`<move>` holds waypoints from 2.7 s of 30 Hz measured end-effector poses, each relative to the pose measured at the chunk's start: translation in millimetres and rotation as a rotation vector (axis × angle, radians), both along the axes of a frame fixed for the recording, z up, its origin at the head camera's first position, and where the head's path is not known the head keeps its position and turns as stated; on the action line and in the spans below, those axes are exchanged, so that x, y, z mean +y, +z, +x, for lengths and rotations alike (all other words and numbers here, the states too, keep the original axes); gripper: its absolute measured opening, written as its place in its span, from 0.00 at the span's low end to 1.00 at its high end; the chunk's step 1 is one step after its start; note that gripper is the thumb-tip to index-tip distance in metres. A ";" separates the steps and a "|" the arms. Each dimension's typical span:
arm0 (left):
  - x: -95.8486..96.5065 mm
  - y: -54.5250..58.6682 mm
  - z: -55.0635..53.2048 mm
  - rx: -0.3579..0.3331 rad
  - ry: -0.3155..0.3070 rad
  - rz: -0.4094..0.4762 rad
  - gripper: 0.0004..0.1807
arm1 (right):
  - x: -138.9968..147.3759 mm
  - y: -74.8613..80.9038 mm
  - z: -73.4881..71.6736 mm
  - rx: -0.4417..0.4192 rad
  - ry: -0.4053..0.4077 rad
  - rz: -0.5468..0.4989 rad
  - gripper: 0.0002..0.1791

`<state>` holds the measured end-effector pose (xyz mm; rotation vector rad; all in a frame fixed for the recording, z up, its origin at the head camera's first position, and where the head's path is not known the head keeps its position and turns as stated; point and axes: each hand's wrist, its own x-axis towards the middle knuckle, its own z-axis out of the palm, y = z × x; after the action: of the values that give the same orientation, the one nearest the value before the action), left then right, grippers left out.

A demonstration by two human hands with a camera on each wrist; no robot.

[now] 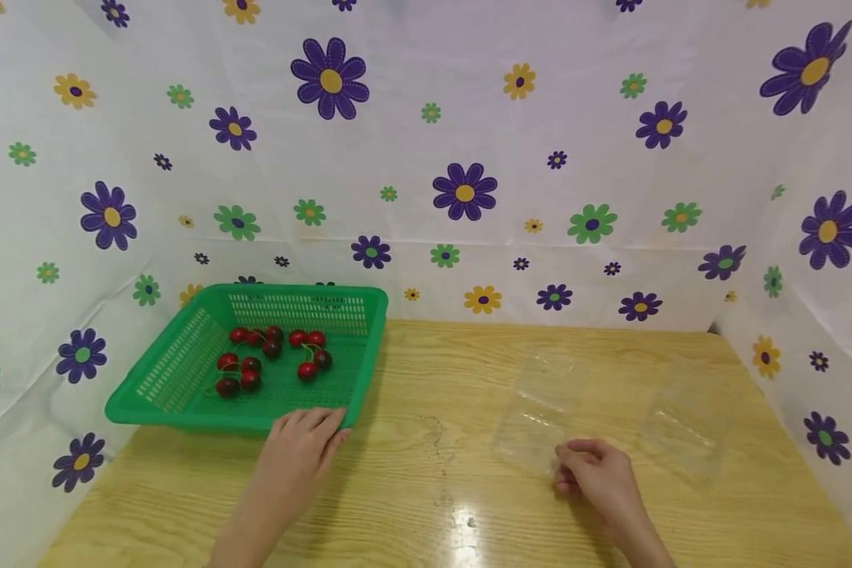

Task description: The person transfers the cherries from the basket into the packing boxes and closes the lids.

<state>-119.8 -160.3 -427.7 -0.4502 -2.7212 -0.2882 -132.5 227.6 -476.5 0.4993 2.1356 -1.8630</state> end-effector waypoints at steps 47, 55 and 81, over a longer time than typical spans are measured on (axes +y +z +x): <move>42.5 20.7 35.4 -0.102 -0.152 -0.107 0.18 | -12.8 -5.7 21.8 -0.006 0.247 -0.055 0.30; 35.1 35.7 27.7 -0.190 -0.220 -0.012 0.17 | -11.5 -5.1 22.1 -0.010 0.241 -0.045 0.30; -8.2 96.4 -35.5 -0.462 -0.367 -0.099 0.13 | -12.6 -1.7 20.4 0.001 0.175 -0.004 0.24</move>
<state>-155.3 -168.5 -331.4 -1.0294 -3.0927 -0.3945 -112.1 214.9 -478.2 0.2996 2.1017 -1.7718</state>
